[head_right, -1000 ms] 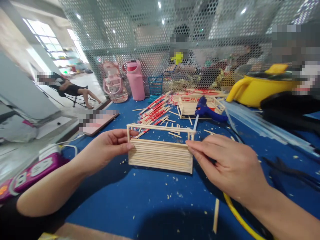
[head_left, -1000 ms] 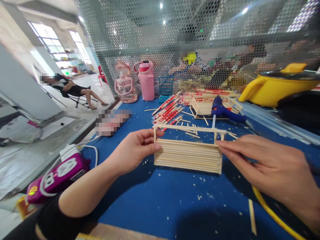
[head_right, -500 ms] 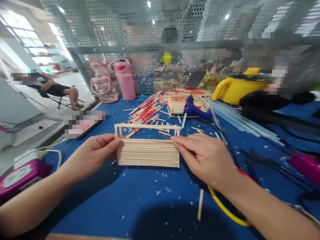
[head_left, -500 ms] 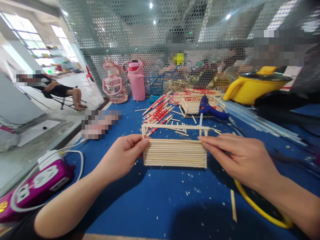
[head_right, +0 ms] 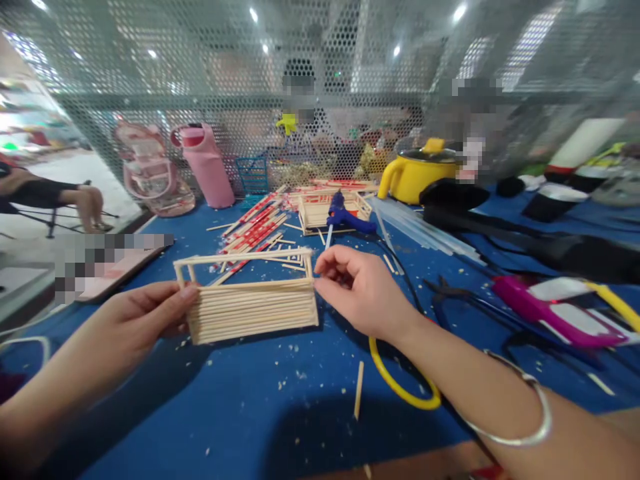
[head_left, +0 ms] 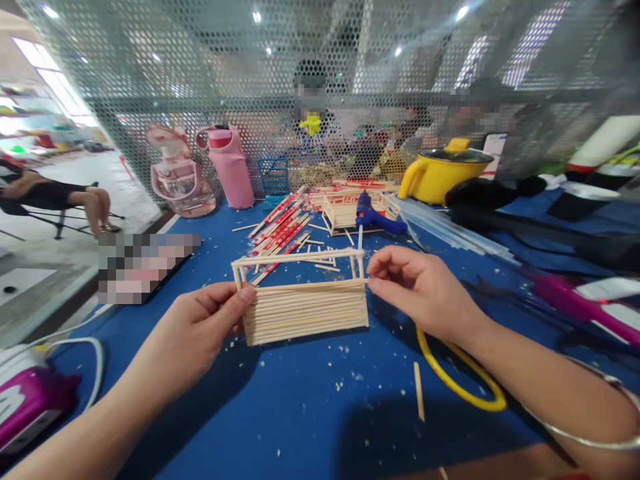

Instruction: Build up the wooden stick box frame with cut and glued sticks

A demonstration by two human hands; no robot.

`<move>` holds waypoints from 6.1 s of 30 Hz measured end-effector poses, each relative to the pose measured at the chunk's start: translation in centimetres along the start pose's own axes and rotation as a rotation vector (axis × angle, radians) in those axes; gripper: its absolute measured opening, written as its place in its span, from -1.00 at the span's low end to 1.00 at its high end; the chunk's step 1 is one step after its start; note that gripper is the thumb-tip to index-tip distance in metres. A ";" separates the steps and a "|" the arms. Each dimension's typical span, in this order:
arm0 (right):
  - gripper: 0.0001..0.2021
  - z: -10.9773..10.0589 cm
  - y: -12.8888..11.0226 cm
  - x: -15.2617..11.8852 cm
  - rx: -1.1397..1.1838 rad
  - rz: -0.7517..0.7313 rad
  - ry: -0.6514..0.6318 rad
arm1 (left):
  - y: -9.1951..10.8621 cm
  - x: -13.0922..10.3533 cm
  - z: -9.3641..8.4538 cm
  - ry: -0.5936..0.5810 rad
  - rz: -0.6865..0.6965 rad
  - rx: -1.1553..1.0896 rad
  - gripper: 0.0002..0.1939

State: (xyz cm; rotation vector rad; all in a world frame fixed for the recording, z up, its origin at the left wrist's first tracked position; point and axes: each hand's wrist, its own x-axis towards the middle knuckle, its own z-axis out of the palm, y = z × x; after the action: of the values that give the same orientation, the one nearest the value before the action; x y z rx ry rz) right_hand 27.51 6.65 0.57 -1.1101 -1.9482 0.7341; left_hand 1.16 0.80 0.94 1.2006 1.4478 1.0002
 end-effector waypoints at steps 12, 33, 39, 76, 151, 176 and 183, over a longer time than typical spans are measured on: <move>-0.94 -0.1 0.0 -0.1 -0.083 -0.151 0.068 | -0.9 0.5 -0.7 -0.062 0.035 0.052 -0.65; -0.85 0.0 0.9 0.4 -0.556 -0.411 0.192 | -1.0 1.2 -2.4 -0.231 0.076 -0.016 -0.88; -0.83 0.0 1.1 0.4 -0.560 -0.393 0.161 | -0.9 1.0 -2.2 -0.168 0.069 -0.099 -0.81; -0.72 0.9 1.5 1.0 0.717 0.424 -0.070 | -0.3 0.6 -3.3 -0.099 0.094 0.361 -0.69; -0.81 -8.1 -2.4 -3.3 -0.857 0.260 -0.411 | 3.3 6.9 5.8 -0.281 0.257 1.106 -0.70; -0.55 -4.9 0.4 -8.2 -0.023 0.380 -0.061 | 2.0 -0.2 6.8 -0.260 0.416 -0.044 -0.58; -0.44 -2.3 -3.6 -8.0 -0.085 0.098 -0.033 | 1.9 -1.1 6.5 -0.479 0.321 -0.304 -0.61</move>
State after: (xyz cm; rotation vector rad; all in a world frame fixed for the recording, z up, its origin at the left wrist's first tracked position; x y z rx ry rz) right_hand 30.46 -1.82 1.90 -1.2595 -1.9801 0.7310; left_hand 7.97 0.11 1.74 1.3521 0.7172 1.0132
